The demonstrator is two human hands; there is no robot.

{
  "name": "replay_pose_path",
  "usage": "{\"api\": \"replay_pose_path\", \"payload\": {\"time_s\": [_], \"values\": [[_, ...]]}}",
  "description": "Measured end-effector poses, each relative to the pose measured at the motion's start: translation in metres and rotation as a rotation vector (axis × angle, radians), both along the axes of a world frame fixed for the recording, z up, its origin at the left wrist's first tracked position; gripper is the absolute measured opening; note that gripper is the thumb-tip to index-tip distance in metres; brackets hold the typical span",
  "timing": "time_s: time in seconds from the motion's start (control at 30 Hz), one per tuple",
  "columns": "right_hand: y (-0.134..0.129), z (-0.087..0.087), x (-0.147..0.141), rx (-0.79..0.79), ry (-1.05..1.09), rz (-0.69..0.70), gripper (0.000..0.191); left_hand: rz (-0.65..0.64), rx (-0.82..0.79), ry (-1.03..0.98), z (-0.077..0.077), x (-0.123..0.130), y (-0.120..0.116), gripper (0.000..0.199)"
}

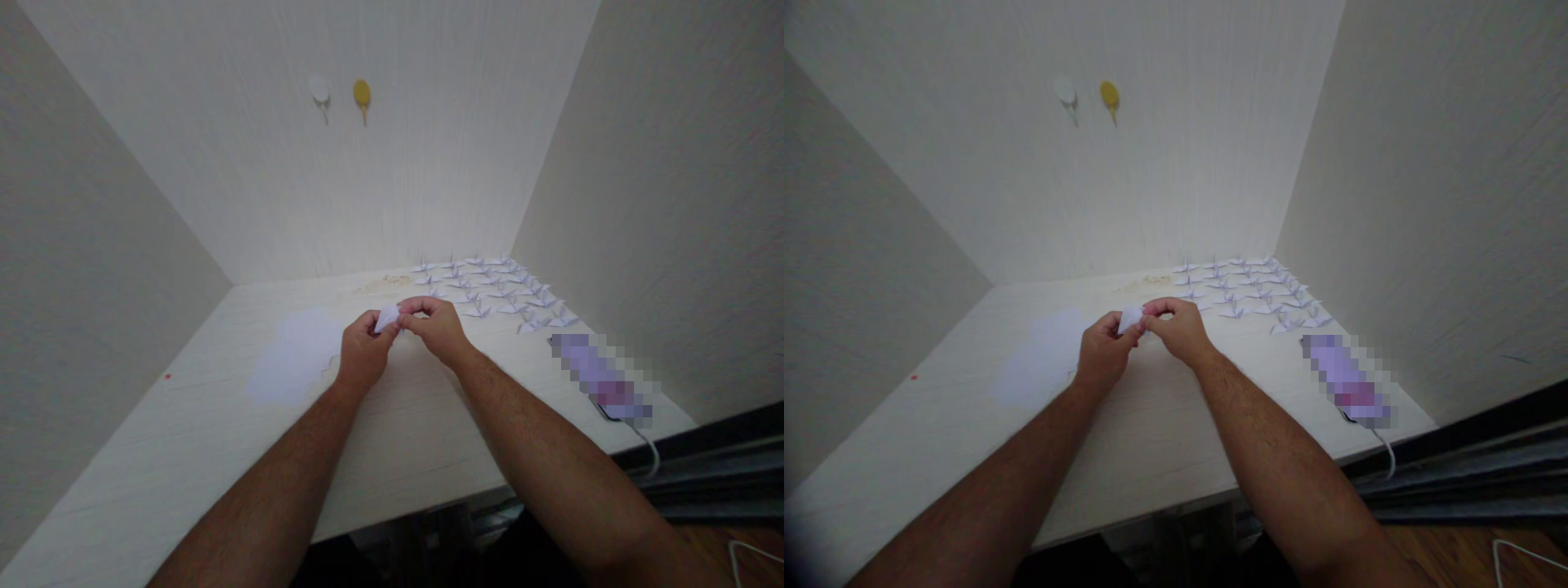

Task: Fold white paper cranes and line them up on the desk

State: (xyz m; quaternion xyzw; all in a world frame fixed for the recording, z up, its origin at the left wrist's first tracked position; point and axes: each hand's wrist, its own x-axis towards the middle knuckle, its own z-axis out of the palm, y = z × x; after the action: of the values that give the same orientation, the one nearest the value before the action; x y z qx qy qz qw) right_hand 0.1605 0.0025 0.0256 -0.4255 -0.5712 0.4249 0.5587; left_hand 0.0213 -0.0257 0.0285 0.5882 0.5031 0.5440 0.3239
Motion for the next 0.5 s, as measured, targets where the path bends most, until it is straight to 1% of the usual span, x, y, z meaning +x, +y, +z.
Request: {"api": "replay_pose_path", "payload": {"time_s": [0.17, 0.33, 0.43, 0.5], "values": [[-0.0005, -0.0016, -0.0012, 0.014, 0.016, 0.042, 0.009, 0.041, 0.027, 0.057, 0.0002, 0.0021, -0.0012, 0.014], [-0.0015, -0.0016, -0.0025, -0.021, 0.043, 0.009, 0.015, 0.080, 0.046, 0.141, -0.0005, 0.0019, -0.0022, 0.013], [-0.0007, -0.0024, -0.0028, -0.046, 0.080, 0.030, 0.014, 0.102, 0.087, 0.229, -0.0022, 0.0017, -0.0031, 0.012], [-0.0001, -0.0032, -0.0028, -0.047, 0.093, 0.050, 0.014, 0.114, 0.126, 0.250, -0.0030, 0.0018, -0.0038, 0.011]]}}
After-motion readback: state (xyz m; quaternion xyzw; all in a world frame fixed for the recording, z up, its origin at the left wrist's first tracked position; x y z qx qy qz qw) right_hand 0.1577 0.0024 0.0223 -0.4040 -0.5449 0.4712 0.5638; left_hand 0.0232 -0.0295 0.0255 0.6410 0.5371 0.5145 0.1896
